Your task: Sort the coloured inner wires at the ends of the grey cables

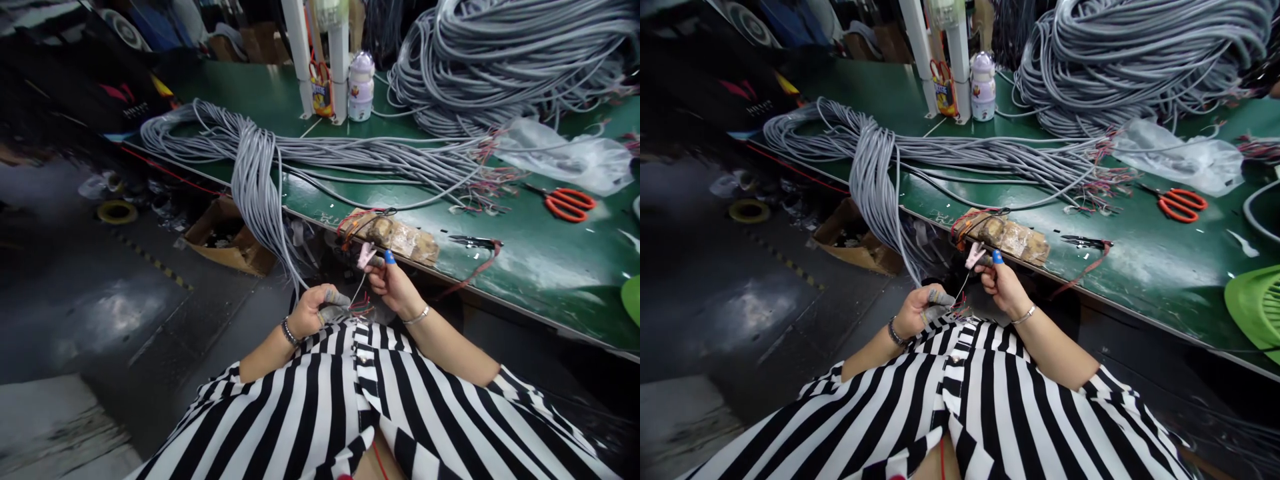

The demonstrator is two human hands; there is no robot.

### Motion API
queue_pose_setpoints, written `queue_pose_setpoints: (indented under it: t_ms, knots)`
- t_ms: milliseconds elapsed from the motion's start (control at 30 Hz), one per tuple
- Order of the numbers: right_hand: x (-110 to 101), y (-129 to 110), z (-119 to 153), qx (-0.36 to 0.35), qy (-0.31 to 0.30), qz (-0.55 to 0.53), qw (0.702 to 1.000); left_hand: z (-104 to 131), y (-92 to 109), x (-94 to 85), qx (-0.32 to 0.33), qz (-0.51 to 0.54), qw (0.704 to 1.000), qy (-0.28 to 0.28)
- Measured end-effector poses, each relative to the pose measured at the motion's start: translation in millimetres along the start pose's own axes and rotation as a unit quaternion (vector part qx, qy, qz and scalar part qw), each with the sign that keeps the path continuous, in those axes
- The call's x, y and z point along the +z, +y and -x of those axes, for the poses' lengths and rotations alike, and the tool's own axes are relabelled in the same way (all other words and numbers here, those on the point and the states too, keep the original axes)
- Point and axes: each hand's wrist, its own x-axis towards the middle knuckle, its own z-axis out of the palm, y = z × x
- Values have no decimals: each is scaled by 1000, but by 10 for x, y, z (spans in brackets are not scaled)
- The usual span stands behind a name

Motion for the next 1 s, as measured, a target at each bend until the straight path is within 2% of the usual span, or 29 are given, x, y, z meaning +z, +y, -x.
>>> queue_pose_setpoints:
  t_ms: [200,300,367,433,533,633,700,767,800,867,933,1000]
  knots:
    - [1,25,33,15,-41,36,998,-5,-75,-13,64,-57,996,12]
    - [-41,77,91,14,-59,65,996,-19,-120,-14,120,-115,986,19]
    - [-98,109,145,-22,-38,93,995,-27,-135,-20,153,-174,972,29]
    - [-169,109,214,-105,10,128,986,-32,-135,-32,167,-232,957,45]
    - [-241,8,350,-273,60,220,934,-41,-109,-54,186,-296,935,56]
    - [-198,-180,503,-396,3,376,838,-58,-68,-65,212,-361,907,38]
    - [-119,-283,579,-417,-64,469,776,-66,-42,-64,222,-395,891,26]
    - [-50,-326,613,-406,-119,514,746,-63,-28,-62,233,-407,883,19]
    - [-33,-324,615,-398,-131,514,748,-54,-28,-63,241,-408,881,21]
    - [-41,-284,591,-381,-112,482,781,-22,-40,-74,263,-398,878,40]
    - [-93,-219,537,-348,-47,420,837,19,-61,-92,287,-380,876,72]
    - [-153,-156,459,-287,21,343,894,50,-77,-110,302,-361,876,105]
